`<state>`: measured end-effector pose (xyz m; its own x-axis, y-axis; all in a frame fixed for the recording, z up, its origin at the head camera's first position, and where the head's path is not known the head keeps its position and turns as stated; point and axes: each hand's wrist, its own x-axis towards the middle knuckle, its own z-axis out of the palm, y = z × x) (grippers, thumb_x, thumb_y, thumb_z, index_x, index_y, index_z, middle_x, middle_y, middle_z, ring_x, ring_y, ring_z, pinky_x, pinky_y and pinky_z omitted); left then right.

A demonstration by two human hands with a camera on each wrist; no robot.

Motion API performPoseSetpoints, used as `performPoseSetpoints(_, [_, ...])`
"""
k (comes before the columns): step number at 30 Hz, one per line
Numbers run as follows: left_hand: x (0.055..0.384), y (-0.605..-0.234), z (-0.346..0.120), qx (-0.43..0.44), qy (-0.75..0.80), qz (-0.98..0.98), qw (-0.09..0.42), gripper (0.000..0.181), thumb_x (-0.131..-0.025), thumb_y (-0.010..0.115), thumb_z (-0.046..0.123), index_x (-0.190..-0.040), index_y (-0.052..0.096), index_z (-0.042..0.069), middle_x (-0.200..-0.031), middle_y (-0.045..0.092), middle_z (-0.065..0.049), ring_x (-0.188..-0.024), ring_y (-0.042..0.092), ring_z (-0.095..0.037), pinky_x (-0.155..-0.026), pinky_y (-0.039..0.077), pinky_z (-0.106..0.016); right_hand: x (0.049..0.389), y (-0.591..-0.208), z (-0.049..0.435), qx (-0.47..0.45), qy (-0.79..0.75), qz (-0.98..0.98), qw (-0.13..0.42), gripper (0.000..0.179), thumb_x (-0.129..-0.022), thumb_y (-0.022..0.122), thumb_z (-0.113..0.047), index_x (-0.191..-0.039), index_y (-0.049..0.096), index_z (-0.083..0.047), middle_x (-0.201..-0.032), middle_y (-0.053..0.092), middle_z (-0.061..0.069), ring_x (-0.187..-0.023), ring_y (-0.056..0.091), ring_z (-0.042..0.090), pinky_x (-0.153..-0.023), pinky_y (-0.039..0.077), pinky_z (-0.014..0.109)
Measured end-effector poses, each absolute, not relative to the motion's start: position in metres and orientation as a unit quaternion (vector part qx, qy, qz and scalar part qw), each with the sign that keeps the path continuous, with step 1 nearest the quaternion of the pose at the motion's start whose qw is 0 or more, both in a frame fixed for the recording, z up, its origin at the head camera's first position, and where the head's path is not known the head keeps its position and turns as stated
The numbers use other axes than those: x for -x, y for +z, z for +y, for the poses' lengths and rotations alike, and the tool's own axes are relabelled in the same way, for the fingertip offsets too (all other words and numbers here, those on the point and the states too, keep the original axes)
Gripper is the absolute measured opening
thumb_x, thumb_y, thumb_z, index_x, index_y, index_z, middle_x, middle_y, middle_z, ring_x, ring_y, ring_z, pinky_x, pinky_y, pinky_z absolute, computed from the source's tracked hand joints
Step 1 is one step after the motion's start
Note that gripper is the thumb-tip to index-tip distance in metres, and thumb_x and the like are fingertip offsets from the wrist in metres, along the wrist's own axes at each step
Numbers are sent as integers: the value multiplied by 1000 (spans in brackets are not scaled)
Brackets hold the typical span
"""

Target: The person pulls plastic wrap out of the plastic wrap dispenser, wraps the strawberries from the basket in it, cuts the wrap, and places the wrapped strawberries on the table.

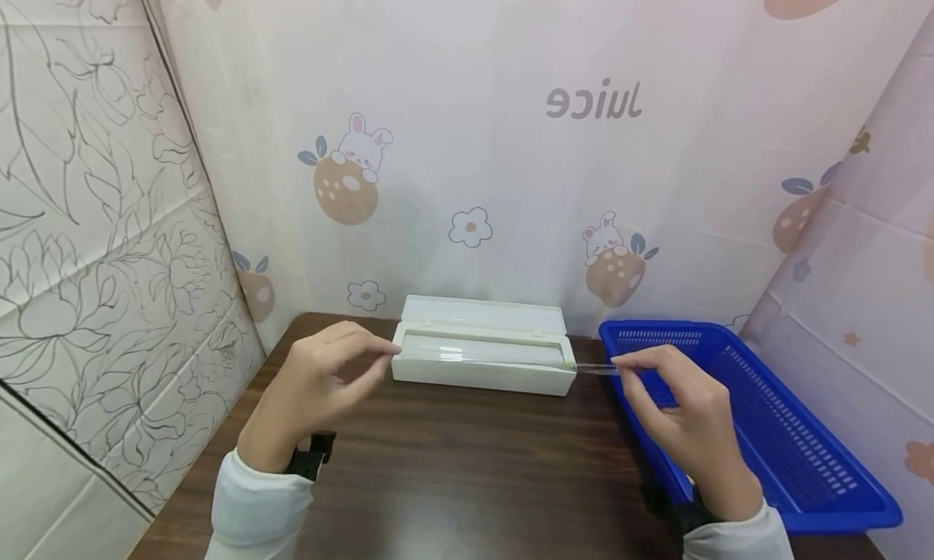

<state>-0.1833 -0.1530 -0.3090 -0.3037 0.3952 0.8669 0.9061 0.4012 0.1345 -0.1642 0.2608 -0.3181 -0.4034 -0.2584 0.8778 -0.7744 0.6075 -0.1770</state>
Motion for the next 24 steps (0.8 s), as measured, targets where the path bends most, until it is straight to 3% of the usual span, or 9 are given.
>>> performPoseSetpoints(8, [183,-316,-150,459,-342,-733,368,18,-84,65,3,-96,72,14,-90,69,7,-83,64,-10,-77,52,-20,163,-325,259,-352,319,-765,436,8,-85,67,-5,-91,73,-3,-87,70,6,-86,62,5,-85,46,11])
performPoseSetpoints(14, [180,-322,-149,447,-353,-746,344,17,-82,65,2,-92,69,15,-89,66,8,-82,62,-7,-75,51,-20,162,-331,261,-358,339,-770,405,9,-83,67,0,-89,71,-5,-85,68,3,-82,60,4,-80,46,11])
performPoseSetpoints(24, [182,-334,-142,446,-380,-754,296,22,-79,63,-3,-89,66,17,-81,57,12,-73,55,-6,-64,47,-14,160,-339,264,-338,388,-799,310,37,-73,68,23,-93,69,-8,-88,67,-1,-74,59,6,-71,52,12])
